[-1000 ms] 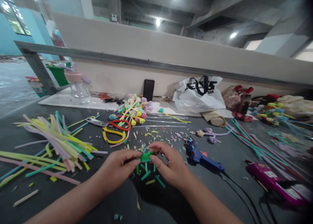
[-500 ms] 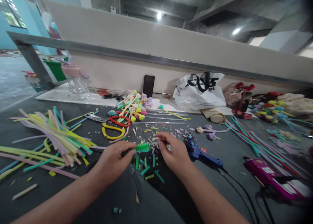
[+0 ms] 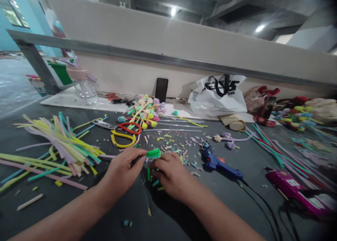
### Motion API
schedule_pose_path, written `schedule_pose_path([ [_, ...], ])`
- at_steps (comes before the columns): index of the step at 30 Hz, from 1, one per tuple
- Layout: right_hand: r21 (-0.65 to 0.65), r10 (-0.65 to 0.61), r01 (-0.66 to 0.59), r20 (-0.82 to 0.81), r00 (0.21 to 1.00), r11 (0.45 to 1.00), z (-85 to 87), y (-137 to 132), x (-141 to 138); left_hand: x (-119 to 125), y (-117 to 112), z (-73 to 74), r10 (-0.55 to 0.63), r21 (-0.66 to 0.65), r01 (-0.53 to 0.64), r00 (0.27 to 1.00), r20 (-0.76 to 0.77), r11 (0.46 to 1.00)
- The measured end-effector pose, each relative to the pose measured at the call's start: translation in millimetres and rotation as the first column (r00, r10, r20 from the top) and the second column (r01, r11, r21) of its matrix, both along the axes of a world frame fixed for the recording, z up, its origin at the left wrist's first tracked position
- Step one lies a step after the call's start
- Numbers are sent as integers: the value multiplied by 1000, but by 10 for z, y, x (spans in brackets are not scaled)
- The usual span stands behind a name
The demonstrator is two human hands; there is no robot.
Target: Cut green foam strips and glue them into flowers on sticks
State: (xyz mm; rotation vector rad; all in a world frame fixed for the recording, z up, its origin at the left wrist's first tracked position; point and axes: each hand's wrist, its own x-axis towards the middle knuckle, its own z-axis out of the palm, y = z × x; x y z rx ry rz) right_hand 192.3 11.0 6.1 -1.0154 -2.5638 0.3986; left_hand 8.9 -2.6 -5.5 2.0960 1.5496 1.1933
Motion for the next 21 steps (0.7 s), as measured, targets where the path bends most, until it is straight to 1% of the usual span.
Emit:
schedule_pose_path([
  [3, 22, -7, 6, 67, 998, 1000, -17, -54, -80, 1, -16, -16, -14, 32, 15, 1000, -23, 999],
  [6, 38, -40, 36, 119, 992, 999, -53, -70, -100, 10, -20, -28, -25, 23, 26, 1000, -17, 999],
  [8, 28, -40, 37, 110, 993, 999, -75, -60, -78, 20, -22, -29, -24, 14, 24, 1000, -4, 1000],
  [10, -4, -29, 30, 66, 997, 1000, -85, -25, -33, 29, -24, -23, -2, 2, 2, 1000, 15, 1000],
  [12, -41, -58, 59, 21, 998, 997, -71, 34, 24, 36, -22, -12, 33, -23, -32, 998, 46, 999],
  [14, -71, -124, 122, -17, 992, 990, -30, 100, 80, 41, -12, 7, 55, -82, -47, 994, 90, 995],
  [16, -87, -190, 185, -62, 980, 979, 29, 154, 126, 42, 7, 33, 49, -190, -19, 986, 158, 982],
  [19, -77, -242, 234, -128, 962, 969, 106, 188, 168, 34, 41, 77, 44, -361, 55, 965, 259, 931],
  [21, -52, -276, 272, -141, 951, 961, 132, 193, 185, 25, 55, 102, 62, -421, 62, 959, 276, 905],
])
